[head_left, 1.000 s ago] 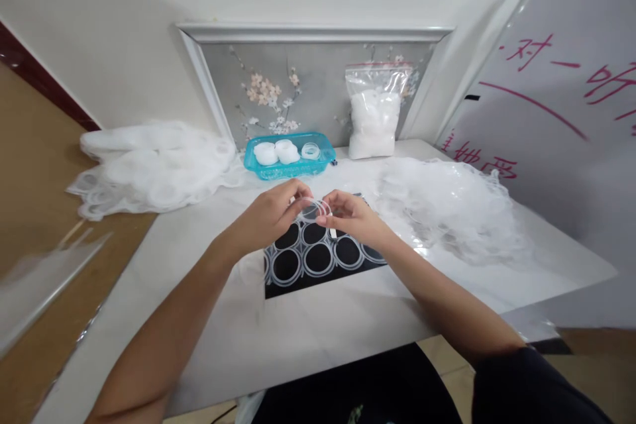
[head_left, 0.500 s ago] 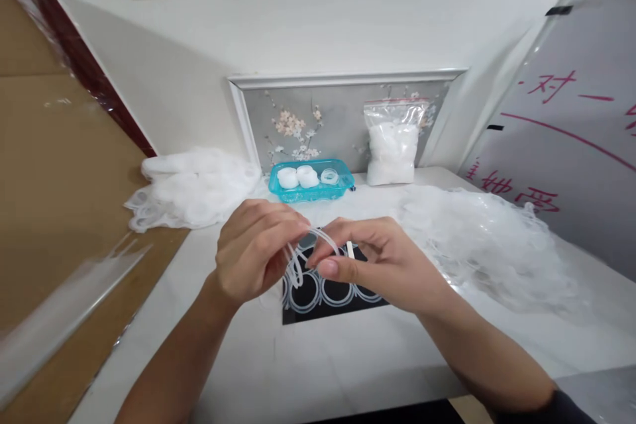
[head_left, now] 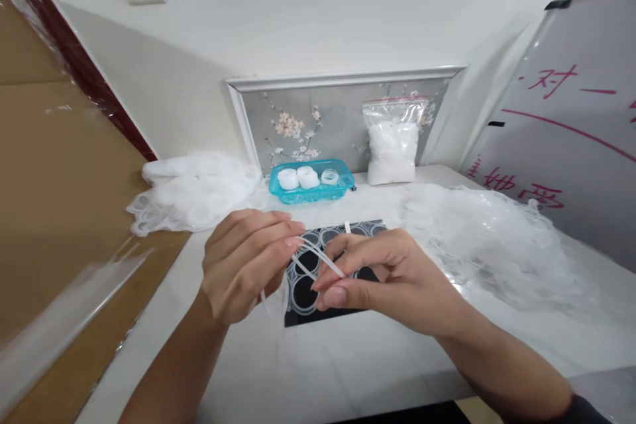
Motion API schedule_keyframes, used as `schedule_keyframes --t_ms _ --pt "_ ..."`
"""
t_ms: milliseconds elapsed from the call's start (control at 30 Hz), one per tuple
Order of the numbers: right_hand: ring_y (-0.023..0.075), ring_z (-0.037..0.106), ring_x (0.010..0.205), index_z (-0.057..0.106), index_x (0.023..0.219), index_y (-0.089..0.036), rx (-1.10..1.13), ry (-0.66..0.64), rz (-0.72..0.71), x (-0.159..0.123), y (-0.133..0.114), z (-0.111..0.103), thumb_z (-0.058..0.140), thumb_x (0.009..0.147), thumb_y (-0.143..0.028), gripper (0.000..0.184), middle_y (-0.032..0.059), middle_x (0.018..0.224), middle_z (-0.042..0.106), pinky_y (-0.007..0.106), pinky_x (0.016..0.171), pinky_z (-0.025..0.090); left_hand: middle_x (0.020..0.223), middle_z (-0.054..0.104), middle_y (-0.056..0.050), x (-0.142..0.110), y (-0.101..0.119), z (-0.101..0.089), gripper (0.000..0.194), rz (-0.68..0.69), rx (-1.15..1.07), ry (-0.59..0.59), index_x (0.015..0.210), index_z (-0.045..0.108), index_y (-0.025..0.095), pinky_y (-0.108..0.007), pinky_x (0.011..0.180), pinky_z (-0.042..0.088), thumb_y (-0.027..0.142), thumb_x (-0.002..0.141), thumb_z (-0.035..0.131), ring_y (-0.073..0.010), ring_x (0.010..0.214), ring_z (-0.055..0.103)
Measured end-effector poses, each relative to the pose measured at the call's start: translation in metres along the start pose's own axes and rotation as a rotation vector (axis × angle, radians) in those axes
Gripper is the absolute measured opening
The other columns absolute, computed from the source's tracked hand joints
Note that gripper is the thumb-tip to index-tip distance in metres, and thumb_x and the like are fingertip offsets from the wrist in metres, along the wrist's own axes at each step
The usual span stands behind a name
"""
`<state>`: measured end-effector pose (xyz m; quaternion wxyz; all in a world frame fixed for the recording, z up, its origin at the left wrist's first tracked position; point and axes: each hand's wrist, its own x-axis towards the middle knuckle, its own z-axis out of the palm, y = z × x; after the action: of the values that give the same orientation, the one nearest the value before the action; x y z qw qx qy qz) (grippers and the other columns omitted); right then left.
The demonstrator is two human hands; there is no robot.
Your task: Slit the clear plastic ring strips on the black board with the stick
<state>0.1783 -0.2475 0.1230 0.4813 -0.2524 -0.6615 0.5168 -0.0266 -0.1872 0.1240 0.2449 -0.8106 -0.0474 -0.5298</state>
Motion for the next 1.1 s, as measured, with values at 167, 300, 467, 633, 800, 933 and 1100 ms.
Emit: schedule_keyframes --t_ms 167,300,467,633,800,933,1100 --pt "0.0159 0.067 0.079 0.078 0.085 -0.027 0.097 -0.036 0.037 0.0 0.003 -0.001 0.074 0.081 -0.028 0.006 0.0022 0.077 0.075 0.026 0.064 0.057 0.098 0.074 -0.005 -0.002 -0.002 -0.001 0.005 -0.013 0.021 -0.02 0.09 0.059 0.022 -0.036 0.068 0.06 0.019 0.087 0.062 -0.0192 0.09 0.07" --pt "0.0162 0.068 0.075 0.078 0.083 -0.024 0.125 -0.056 0.075 0.002 0.001 -0.003 0.072 0.082 -0.029 0.008 0.0029 0.075 0.075 0.027 0.063 0.056 0.095 0.073 -0.006 0.0 -0.001 0.0 0.009 -0.002 0.015 -0.007 0.089 0.059 0.02 -0.035 0.067 0.06 0.016 0.084 0.065 -0.0192 0.088 0.069" --pt "0.0186 0.067 0.085 0.075 0.088 -0.024 -0.001 0.008 0.075 0.007 0.006 -0.001 0.08 0.074 -0.033 0.018 0.0019 0.089 0.074 0.031 0.079 0.053 0.078 0.069 0.001 0.008 0.002 0.008 0.017 -0.092 -0.034 -0.019 0.094 0.058 0.022 -0.029 0.061 0.054 0.012 0.083 0.065 -0.0138 0.072 0.065" --pt "0.0222 0.064 0.097 0.071 0.084 -0.022 -0.089 -0.005 0.158 0.015 0.022 0.007 0.085 0.065 -0.038 0.028 0.002 0.094 0.072 0.035 0.089 0.049 0.076 0.065 0.002 0.014 0.004 0.008 0.014 -0.311 0.013 -0.299 0.101 0.057 0.02 -0.028 0.063 0.048 0.014 0.089 0.059 -0.0131 0.067 0.06" --pt "0.0201 0.061 0.104 0.071 0.084 -0.022 -0.18 -0.028 0.143 0.018 0.033 0.018 0.082 0.07 -0.04 0.026 0.0022 0.104 0.069 0.035 0.096 0.045 0.076 0.066 0.0 0.011 0.0 0.009 0.01 -0.426 0.026 -0.56 0.092 0.064 0.017 -0.029 0.067 0.046 0.02 0.092 0.055 -0.0147 0.069 0.059" --pt "0.0157 0.062 0.086 0.07 0.076 -0.02 -0.161 -0.135 0.159 0.016 0.035 0.02 0.075 0.078 -0.041 0.022 0.0006 0.086 0.069 0.029 0.081 0.049 0.075 0.067 0.0 0.01 -0.007 0.006 0.015 -0.569 -0.017 -0.636 0.081 0.068 0.019 -0.027 0.066 0.044 0.024 0.091 0.057 -0.0147 0.071 0.059" --pt "0.0087 0.051 0.061 0.067 0.078 -0.017 -0.125 -0.232 0.258 0.016 0.032 0.013 0.071 0.082 -0.042 0.025 -0.0026 0.068 0.059 0.022 0.057 0.042 0.074 0.066 0.0 0.014 -0.016 -0.01 0.01 -0.741 -0.278 -0.634 0.079 0.074 0.022 -0.023 0.059 0.046 0.028 0.084 0.068 -0.0125 0.067 0.061"
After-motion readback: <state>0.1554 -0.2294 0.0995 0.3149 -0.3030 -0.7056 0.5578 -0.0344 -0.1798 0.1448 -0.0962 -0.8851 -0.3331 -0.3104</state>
